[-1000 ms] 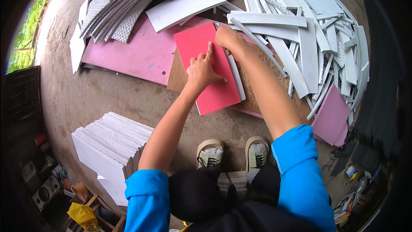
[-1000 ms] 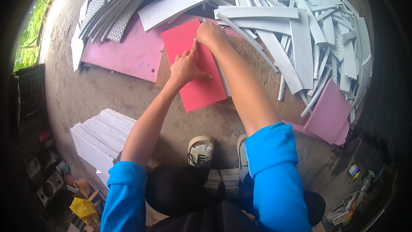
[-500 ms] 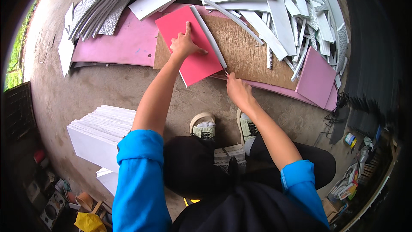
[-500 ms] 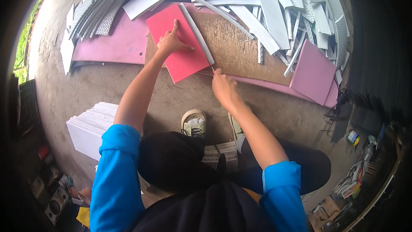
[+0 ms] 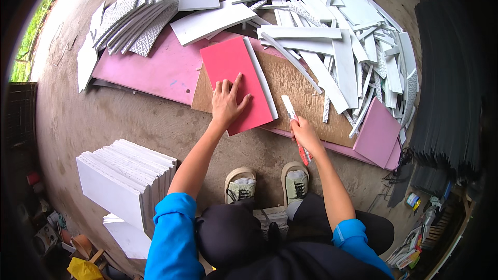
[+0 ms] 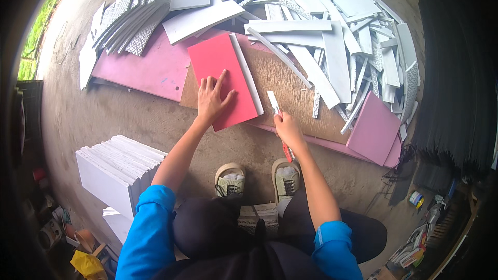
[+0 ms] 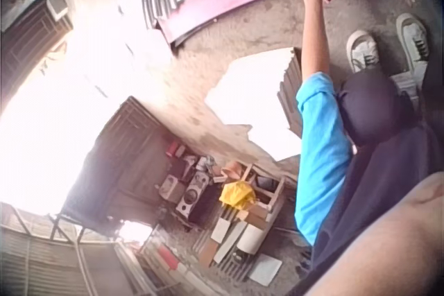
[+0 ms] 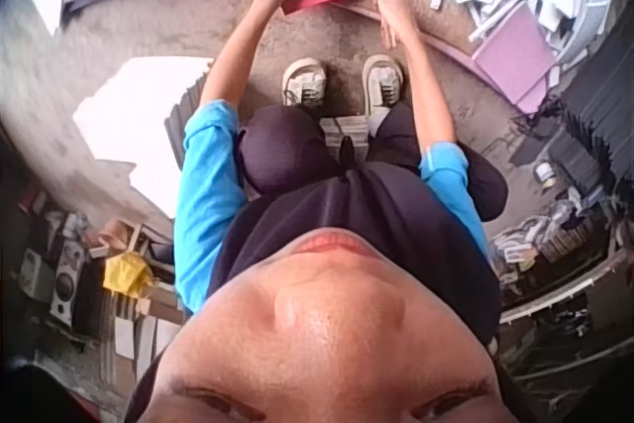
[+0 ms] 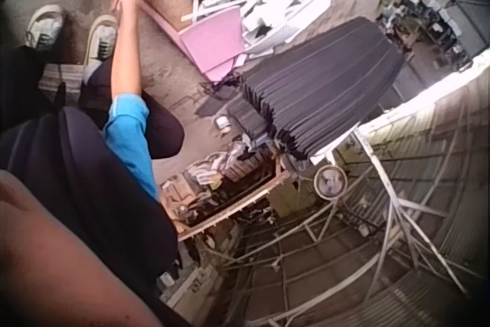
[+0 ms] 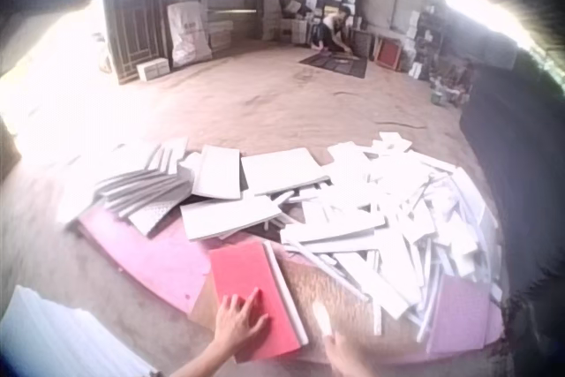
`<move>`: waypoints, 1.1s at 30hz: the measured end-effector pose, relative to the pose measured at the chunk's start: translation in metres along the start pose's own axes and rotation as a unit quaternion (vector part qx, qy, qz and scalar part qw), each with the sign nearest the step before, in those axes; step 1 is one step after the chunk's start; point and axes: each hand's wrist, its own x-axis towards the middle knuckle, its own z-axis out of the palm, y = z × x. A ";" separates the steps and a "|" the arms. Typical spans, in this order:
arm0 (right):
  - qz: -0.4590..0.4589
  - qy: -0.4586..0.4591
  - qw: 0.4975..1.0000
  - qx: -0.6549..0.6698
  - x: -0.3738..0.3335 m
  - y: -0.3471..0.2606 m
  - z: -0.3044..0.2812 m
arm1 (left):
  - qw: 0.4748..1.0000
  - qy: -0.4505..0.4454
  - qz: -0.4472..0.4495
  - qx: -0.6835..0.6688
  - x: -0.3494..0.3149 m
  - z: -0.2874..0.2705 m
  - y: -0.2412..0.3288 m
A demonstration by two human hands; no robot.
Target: The person sits on the floor and repeatedly cuts white paper sheets using a red utility knife. They align each sheet against a pink template, trim the edges, and place the cut pieces into a growing stack.
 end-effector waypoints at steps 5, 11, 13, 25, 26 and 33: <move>-0.077 0.117 0.990 0.028 0.060 -0.022 0.026 | 0.999 0.027 0.002 -0.047 0.003 0.000 0.001; -0.037 0.073 0.983 0.164 0.062 -0.050 0.028 | 0.988 0.042 -0.122 -0.084 0.000 -0.002 0.017; -0.052 0.055 0.969 0.236 0.063 -0.047 0.025 | 0.981 0.016 -0.176 -0.086 0.002 -0.004 0.040; -0.215 0.164 0.958 0.094 -0.006 -0.081 -0.021 | 0.971 0.091 -0.217 -0.050 0.013 -0.042 -0.020; -0.230 0.177 0.955 0.062 -0.018 -0.082 -0.036 | 0.972 0.128 -0.186 -0.071 0.029 -0.056 -0.017; -0.337 0.166 0.917 0.135 -0.062 -0.062 -0.069 | 0.982 -0.036 0.001 -0.186 0.105 -0.179 0.019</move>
